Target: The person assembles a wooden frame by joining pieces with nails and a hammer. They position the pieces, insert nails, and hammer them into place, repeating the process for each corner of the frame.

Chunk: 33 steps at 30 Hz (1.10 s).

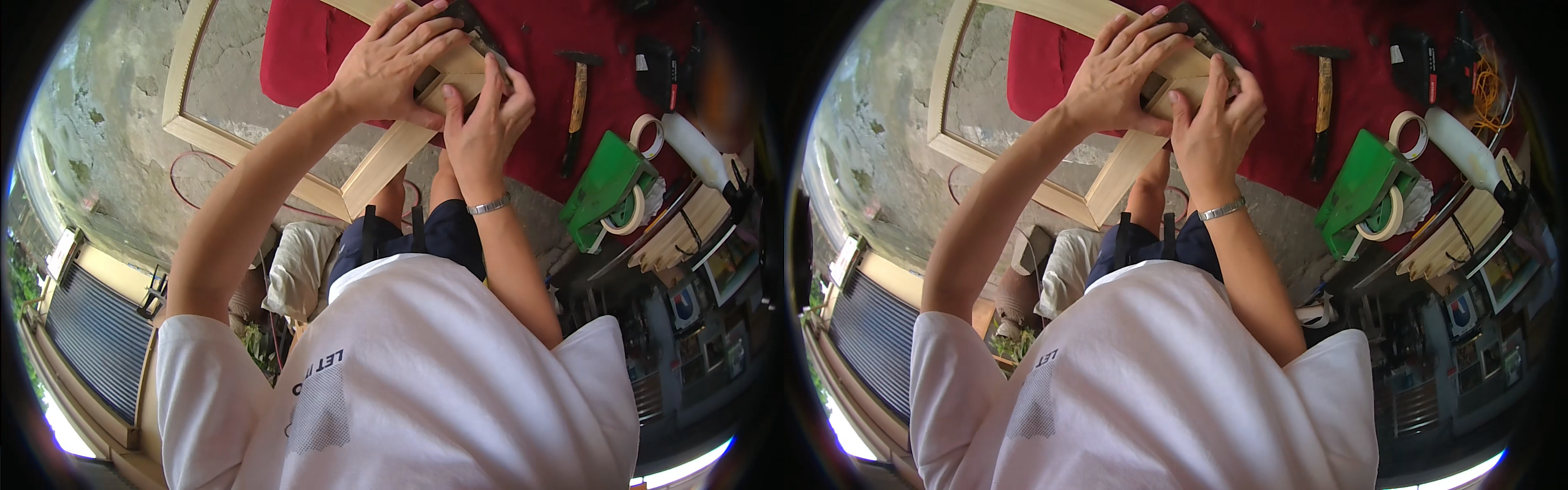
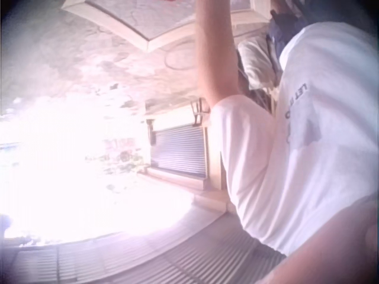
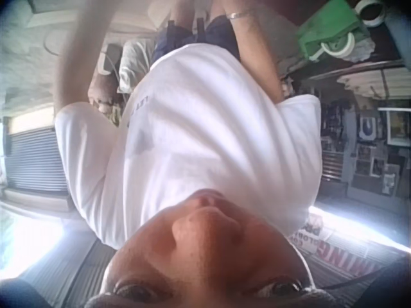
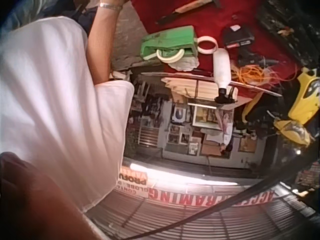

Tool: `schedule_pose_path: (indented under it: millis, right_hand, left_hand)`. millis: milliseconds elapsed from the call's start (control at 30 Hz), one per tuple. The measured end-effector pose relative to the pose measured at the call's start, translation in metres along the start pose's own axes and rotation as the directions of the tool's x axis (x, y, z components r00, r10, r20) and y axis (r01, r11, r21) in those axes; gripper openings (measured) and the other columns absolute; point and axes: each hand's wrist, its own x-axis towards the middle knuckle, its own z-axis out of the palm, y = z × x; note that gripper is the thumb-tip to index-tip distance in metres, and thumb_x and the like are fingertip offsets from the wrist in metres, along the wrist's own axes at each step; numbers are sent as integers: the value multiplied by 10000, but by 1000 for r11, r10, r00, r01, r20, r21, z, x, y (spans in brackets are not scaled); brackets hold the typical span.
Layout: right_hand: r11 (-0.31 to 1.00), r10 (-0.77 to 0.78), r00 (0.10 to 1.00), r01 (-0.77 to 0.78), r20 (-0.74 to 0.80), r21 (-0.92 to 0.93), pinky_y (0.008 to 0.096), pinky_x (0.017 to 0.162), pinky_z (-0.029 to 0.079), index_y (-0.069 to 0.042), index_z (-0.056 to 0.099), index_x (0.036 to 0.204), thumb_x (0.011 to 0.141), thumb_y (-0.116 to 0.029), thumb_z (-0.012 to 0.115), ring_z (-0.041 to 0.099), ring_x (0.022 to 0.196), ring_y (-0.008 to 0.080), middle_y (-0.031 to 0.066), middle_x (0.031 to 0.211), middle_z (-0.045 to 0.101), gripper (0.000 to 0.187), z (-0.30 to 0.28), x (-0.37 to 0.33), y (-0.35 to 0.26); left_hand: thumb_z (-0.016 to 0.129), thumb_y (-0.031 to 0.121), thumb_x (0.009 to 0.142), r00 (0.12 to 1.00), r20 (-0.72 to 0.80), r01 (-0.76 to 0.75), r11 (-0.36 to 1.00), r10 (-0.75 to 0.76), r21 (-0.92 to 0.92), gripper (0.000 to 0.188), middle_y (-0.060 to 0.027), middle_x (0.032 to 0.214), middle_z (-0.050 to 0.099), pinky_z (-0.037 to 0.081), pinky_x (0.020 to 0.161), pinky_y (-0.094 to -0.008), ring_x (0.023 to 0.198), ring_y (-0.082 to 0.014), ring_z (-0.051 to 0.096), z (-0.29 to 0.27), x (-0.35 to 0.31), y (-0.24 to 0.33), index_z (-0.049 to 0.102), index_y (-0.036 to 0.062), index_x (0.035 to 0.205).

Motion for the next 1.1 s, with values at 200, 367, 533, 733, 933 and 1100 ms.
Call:
schedule_pose_path:
  millis: [200, 367, 533, 733, 933, 1100]
  right_hand:
    - [919, 309, 941, -332, 136, 214, 445, 645, 554, 62, 406, 1326, 829, -490, 881, 661, 680, 339, 127, 793, 619, 882, -12, -3, -17]
    - [871, 359, 924, -383, 132, 308, 438, 624, 547, 46, 442, 1269, 873, -448, 861, 646, 692, 315, 130, 816, 605, 760, -5, -2, -23]
    - [850, 407, 906, -423, 118, 315, 435, 627, 534, 39, 466, 1227, 909, -390, 839, 654, 699, 298, 134, 803, 609, 651, 0, 1, -30]
    - [831, 466, 880, -472, 96, 294, 446, 666, 537, 30, 474, 1230, 921, -348, 821, 692, 763, 331, 174, 849, 641, 598, 6, 4, -33]
    - [814, 453, 888, -449, 79, 368, 411, 763, 531, 37, 444, 1321, 955, -350, 792, 637, 866, 281, 193, 1055, 610, 636, 6, -25, -46]
    - [190, 564, 689, -644, 455, 741, 384, 884, 533, 45, 408, 1388, 1054, -335, 676, 639, 1005, 235, 167, 1161, 615, 572, 6, -122, -104]
  left_hand:
    - [838, 610, 617, 995, -98, 8, 997, -1, 71, 1070, -30, 1583, 483, 233, 1280, -513, 1563, -253, 334, 3, -1, 0, 483, 173, 1527]
    - [833, 600, 638, 998, -68, 8, 999, -6, 39, 1052, -34, 1580, 487, 233, 1271, -511, 1564, -262, 333, 1, -3, 3, 479, 175, 1532]
    - [841, 590, 660, 996, -92, -4, 1000, 5, 19, 1028, -32, 1581, 488, 233, 1270, -509, 1560, -265, 341, 4, -1, 0, 482, 173, 1529]
    - [825, 517, 767, 992, -17, -128, 992, 128, -5, 920, -15, 1593, 486, 263, 1268, -498, 1548, -257, 366, -8, 9, -9, 477, 174, 1547]
    - [725, 449, 856, 953, 95, -300, 940, 287, 161, 724, 36, 1520, 543, 370, 1225, -443, 1427, -221, 486, -20, 20, -33, 533, 232, 1520]
    - [713, 448, 858, 919, 104, -395, 898, 381, 195, 707, 79, 1441, 580, 418, 1162, -402, 1327, -185, 534, -19, 26, -43, 537, 283, 1523]
